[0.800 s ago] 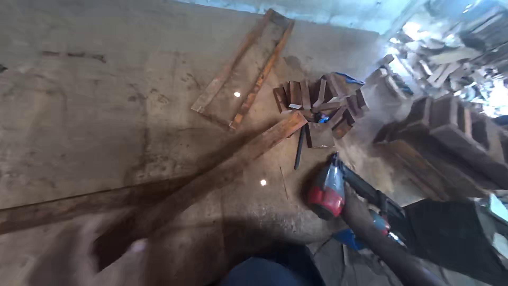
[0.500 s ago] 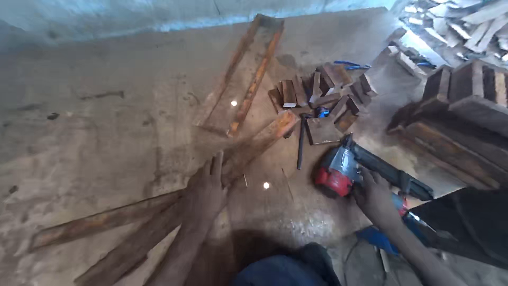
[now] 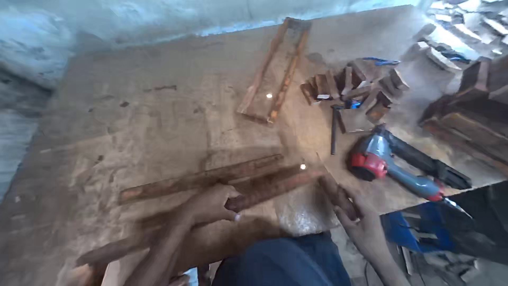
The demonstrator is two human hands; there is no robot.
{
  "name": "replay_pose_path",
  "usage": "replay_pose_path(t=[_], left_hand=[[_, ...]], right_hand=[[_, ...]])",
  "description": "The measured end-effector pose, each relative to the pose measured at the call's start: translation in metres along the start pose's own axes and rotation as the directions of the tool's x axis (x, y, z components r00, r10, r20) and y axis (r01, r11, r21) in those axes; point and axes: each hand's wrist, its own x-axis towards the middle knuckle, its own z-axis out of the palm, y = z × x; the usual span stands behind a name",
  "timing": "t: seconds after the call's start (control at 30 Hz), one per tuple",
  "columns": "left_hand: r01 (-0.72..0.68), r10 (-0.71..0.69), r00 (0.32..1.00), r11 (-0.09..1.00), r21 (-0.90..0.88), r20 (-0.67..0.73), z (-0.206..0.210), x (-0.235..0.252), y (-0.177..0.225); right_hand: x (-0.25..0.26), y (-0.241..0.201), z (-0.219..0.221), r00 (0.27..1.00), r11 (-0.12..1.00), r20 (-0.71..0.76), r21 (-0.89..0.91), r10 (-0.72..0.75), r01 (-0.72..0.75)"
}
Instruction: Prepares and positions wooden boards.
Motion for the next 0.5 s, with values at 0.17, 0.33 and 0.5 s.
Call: replay_pose_path(t=[0.17,0.33,0.5], left_hand=[[-0.049,0.033,0.996,0.979,-0.199,-0.087,0.035,-0.005,-0.056],[0.019,-0.01,0.903,1.0,0.017,-0.429,0.086,0.005,-0.101],[0.07,-0.006,0.787,0.994,0.079,-0.617,0.133,-0.003,-0.13]], right_hand=[[-0.007,-0.036,0.023,0.972,0.97,0.139,-0.182,0.187,-0.161],[0.029,-0.068,0.06,0.942,0.894,0.194,-0.412,0.275,-0.177],[0.068,-0.07,0.077,0.935,0.918,0.249,-0.367,0.254,-0.151]])
